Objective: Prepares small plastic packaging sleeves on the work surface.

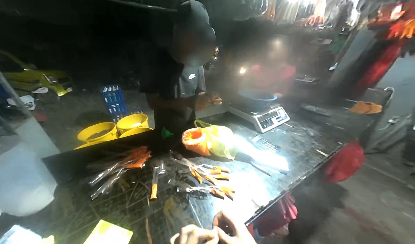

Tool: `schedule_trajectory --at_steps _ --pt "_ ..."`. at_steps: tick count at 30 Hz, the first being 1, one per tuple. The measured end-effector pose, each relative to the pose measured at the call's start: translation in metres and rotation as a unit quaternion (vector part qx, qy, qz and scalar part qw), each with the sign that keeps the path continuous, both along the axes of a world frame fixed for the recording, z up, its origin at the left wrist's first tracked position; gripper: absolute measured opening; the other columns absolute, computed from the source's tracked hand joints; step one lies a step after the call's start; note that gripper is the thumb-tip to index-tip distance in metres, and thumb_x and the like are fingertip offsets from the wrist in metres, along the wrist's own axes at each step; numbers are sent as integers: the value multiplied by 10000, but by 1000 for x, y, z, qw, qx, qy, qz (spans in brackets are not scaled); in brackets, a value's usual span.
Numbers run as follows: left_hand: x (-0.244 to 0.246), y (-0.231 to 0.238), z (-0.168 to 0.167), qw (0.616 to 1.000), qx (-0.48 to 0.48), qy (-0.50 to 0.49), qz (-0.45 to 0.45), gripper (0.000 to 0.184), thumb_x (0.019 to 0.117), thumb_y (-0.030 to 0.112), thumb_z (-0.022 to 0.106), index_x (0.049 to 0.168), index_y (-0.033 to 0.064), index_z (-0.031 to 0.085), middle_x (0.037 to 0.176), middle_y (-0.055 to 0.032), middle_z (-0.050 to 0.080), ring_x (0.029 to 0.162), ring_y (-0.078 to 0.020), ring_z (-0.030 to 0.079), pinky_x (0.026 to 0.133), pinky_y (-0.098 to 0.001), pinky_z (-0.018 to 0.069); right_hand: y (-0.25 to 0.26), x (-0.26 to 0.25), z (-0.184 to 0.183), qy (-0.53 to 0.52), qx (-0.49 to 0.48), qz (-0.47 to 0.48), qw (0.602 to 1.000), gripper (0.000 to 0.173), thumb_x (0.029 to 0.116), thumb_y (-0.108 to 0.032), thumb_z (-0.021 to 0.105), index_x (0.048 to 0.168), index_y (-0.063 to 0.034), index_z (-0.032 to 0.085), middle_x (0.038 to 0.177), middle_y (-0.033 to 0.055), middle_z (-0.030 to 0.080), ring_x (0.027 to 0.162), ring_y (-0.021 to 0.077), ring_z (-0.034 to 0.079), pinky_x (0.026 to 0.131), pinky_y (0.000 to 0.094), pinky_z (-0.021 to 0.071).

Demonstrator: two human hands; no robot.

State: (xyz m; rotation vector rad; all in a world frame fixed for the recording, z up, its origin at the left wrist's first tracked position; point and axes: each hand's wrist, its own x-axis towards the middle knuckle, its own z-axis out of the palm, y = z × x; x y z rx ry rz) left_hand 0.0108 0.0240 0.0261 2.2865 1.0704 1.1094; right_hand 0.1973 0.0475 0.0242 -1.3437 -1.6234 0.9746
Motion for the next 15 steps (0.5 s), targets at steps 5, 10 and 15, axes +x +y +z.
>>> schedule_trajectory --at_steps 5,10,15 --pt "0 5 6 992 -67 -105 -22 242 950 26 619 1136 -39 758 1165 -199 710 1177 -340 560 1086 -423 370 2 4 3 218 -25 51 974 133 989 -52 504 1037 -14 622 859 -71 661 769 -9 632 763 207 550" --pt "3 5 1 995 -38 -93 -23 232 953 49 625 1121 -15 770 1142 -177 722 1169 -347 562 1069 -457 365 1 4 4 197 -73 68 975 96 947 -23 560 1017 -16 625 830 -72 659 731 -20 624 717 192 538" --pt "7 9 4 946 -166 -268 -80 243 958 5 562 1089 -114 728 1208 -198 659 1228 -158 545 1092 -244 402 -4 -4 0 267 -92 82 956 134 966 -8 530 1039 -56 631 902 -87 687 823 -10 652 791 217 558"
